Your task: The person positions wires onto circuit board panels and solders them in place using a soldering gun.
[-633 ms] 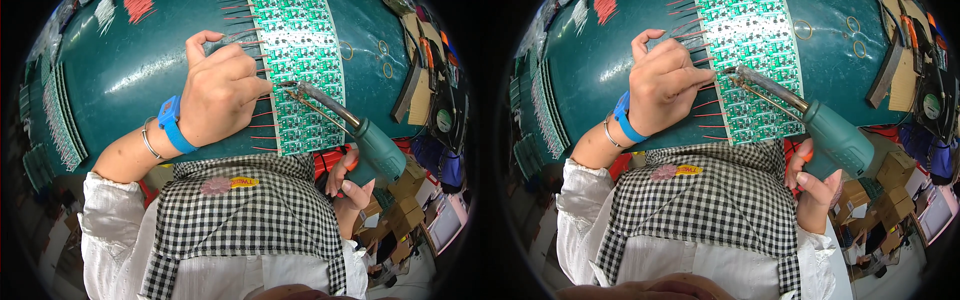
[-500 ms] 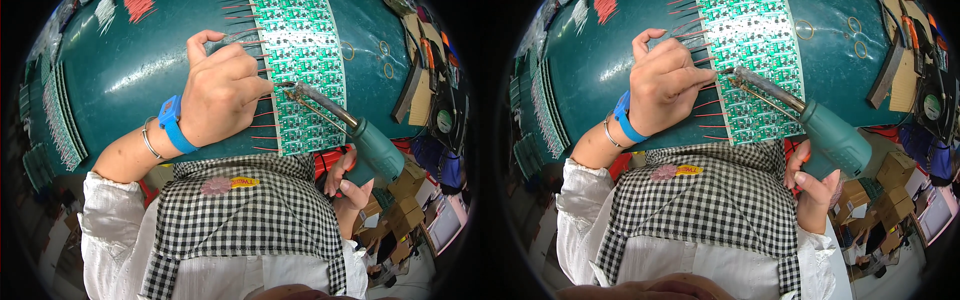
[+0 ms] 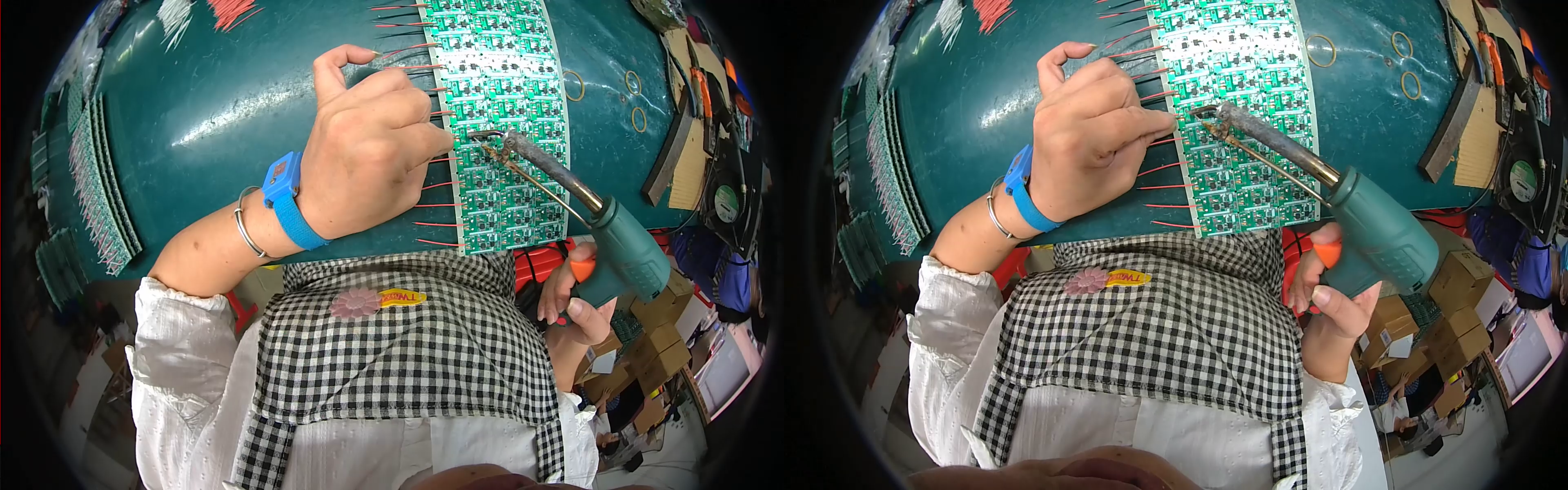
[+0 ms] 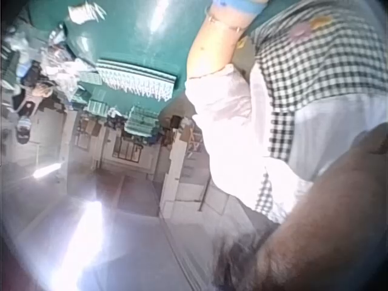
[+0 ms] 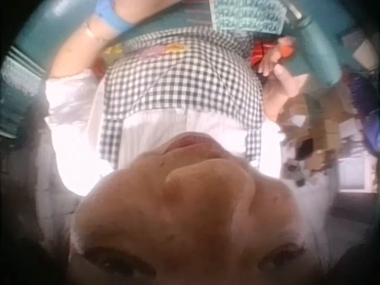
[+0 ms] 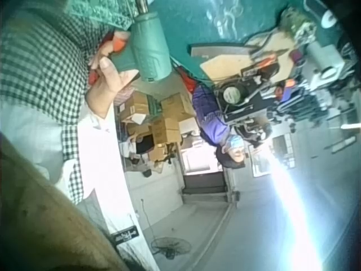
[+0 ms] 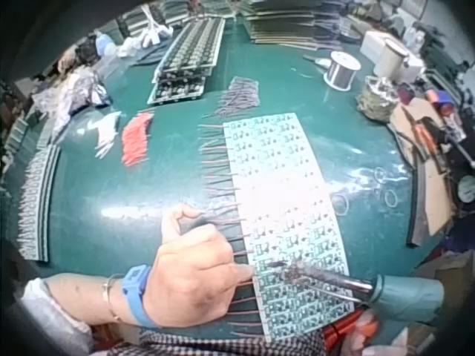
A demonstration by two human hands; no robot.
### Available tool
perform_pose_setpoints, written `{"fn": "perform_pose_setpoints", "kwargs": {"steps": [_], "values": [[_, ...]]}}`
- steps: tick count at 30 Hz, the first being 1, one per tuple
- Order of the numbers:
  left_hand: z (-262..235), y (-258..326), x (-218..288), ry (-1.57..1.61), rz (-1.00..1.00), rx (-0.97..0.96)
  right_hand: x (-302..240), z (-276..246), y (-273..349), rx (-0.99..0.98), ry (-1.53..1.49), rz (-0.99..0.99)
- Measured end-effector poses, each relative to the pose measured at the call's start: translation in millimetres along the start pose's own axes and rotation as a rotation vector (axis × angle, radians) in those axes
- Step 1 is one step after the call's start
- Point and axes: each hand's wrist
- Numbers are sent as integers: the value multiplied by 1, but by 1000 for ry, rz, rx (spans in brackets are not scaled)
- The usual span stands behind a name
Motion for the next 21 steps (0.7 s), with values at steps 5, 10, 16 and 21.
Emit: {"fn": "perform_pose_setpoints", "kwargs": {"steps": [5,10,16,21], "values": [[-3,5,-1,1,-14,10,0,3,-4,-27,1,-6],[2,3,2,58,5,85,-6,-10,-8,-19,-114,-127],[-11,4,8,-38,-15,-66,-39,-32,-49,6,-125,-459],[-59,-14,-4,-39,-180,-265,-74,-59,-134,4,-212,-546]]}}
Point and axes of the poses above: each hand's wrist, its own y-axis away from the middle knuckle, its own z-axis out of the palm, x = y × z, and after that the axes turned 7 degrees about y, right-handed
